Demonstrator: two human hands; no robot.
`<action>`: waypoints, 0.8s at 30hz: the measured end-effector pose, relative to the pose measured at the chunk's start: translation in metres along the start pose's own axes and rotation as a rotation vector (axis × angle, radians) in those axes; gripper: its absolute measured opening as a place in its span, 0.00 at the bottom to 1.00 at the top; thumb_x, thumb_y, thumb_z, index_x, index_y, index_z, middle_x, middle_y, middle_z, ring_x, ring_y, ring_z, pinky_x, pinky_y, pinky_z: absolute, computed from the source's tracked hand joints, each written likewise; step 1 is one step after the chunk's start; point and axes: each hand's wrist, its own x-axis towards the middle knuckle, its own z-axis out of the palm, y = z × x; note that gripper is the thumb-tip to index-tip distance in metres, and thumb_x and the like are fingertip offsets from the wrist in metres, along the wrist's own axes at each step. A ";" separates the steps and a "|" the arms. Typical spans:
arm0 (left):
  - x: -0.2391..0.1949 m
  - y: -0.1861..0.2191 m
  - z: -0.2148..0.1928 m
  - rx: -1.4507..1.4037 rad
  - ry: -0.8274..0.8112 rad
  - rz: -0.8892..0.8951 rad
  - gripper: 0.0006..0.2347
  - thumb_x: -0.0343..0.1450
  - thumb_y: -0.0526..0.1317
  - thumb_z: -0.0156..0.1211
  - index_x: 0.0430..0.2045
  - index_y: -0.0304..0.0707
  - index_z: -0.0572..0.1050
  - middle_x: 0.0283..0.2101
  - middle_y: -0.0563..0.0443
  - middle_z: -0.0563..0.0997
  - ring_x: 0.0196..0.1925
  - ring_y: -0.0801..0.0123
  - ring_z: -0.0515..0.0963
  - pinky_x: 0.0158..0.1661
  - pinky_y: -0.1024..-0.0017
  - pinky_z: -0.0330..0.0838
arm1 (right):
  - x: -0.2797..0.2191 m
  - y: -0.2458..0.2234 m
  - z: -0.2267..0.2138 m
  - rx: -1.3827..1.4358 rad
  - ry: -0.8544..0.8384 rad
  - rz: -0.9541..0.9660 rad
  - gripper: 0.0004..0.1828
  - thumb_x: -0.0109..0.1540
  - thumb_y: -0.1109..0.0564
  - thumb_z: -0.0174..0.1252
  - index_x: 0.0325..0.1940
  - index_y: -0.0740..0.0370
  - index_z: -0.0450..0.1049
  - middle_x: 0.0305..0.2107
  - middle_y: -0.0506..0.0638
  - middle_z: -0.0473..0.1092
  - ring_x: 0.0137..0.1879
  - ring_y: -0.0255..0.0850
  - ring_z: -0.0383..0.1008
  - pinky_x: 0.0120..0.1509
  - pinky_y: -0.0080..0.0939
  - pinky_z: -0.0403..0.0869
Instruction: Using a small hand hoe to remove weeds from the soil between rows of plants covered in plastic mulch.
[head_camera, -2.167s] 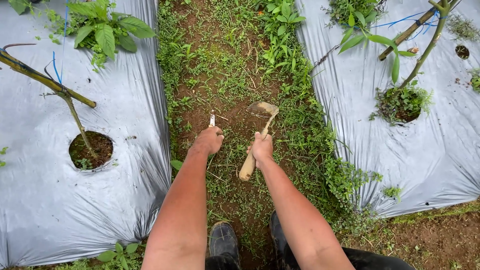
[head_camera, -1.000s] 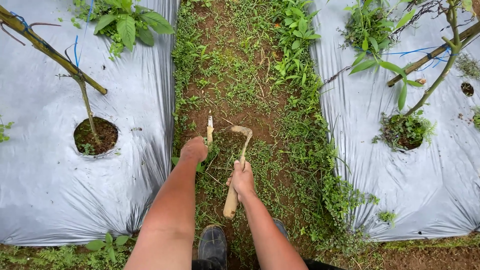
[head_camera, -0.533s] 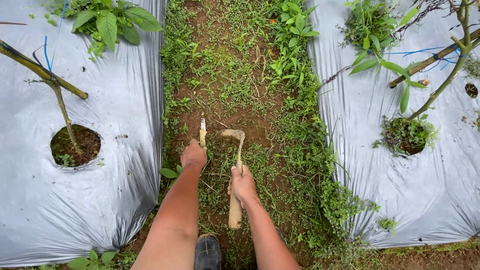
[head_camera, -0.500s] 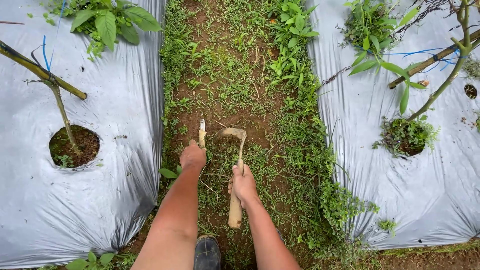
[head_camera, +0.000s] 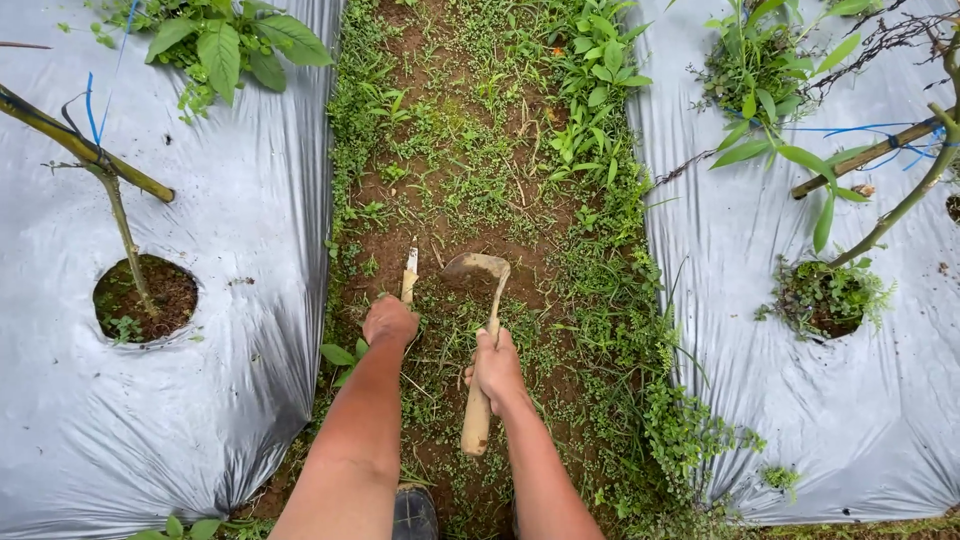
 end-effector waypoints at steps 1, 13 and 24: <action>0.005 -0.004 0.008 0.001 -0.003 0.002 0.25 0.72 0.48 0.66 0.56 0.23 0.73 0.57 0.28 0.80 0.60 0.41 0.81 0.57 0.45 0.79 | -0.004 0.000 0.000 0.000 0.003 0.002 0.21 0.71 0.49 0.41 0.62 0.66 0.62 0.30 0.52 0.67 0.30 0.38 0.74 0.30 0.36 0.82; 0.016 -0.008 -0.013 -0.116 0.064 0.063 0.23 0.73 0.49 0.61 0.56 0.29 0.70 0.51 0.33 0.78 0.56 0.43 0.83 0.52 0.49 0.83 | 0.028 -0.005 -0.034 0.175 0.255 -0.101 0.26 0.71 0.46 0.39 0.65 0.69 0.58 0.32 0.54 0.65 0.32 0.39 0.73 0.35 0.37 0.81; 0.014 -0.018 0.001 -0.013 0.034 0.037 0.27 0.81 0.45 0.44 0.76 0.37 0.49 0.60 0.28 0.78 0.61 0.43 0.81 0.55 0.48 0.82 | 0.001 -0.002 0.002 -0.095 -0.050 -0.085 0.25 0.71 0.48 0.43 0.64 0.69 0.64 0.28 0.54 0.68 0.26 0.41 0.77 0.28 0.40 0.82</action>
